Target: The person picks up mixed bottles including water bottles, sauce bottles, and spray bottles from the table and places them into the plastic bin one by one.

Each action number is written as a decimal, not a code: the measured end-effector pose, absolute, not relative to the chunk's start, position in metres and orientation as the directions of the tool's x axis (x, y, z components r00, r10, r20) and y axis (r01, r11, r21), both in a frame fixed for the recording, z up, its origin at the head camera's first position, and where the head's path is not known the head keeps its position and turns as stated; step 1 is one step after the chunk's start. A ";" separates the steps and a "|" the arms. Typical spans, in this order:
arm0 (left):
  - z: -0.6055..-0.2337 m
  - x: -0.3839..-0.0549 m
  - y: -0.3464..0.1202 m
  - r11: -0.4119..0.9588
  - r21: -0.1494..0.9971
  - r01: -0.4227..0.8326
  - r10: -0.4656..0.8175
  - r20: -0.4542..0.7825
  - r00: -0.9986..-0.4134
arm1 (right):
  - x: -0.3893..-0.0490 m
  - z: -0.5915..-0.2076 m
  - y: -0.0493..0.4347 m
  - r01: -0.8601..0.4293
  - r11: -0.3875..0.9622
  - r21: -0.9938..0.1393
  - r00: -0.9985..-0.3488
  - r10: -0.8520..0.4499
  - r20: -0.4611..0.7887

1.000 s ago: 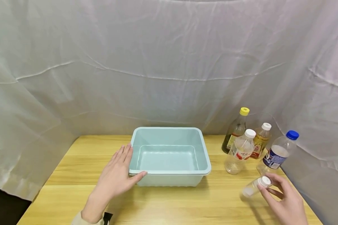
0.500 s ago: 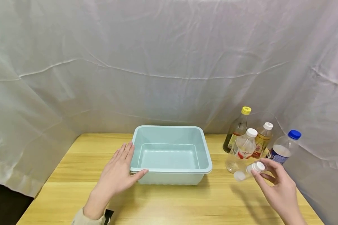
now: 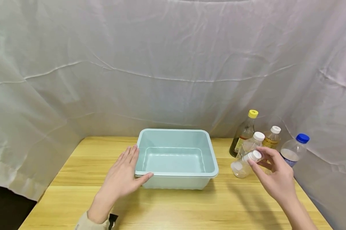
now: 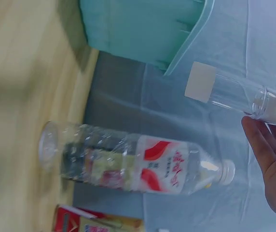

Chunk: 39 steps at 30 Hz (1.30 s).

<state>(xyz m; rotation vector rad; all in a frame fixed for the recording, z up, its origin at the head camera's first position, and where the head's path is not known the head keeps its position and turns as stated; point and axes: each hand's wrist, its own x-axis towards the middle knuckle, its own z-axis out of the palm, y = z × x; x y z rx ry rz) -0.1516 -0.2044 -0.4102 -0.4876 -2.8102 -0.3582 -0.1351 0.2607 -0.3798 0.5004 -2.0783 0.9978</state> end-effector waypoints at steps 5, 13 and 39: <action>-0.410 -0.152 -0.204 0.914 0.193 0.358 0.292 0.300 -0.908 | -0.149 -0.367 0.253 -0.645 0.598 -0.475 -0.629 -0.062 0.775; -0.412 -0.152 -0.205 0.914 0.199 0.353 0.289 0.290 -0.912 | -0.173 -0.340 0.232 -0.726 0.516 -0.455 -0.591 -0.128 0.796; -0.412 -0.154 -0.210 0.916 0.183 0.357 0.291 0.308 -0.906 | -0.275 -0.293 0.122 -0.790 0.344 -0.507 -0.612 -0.397 0.684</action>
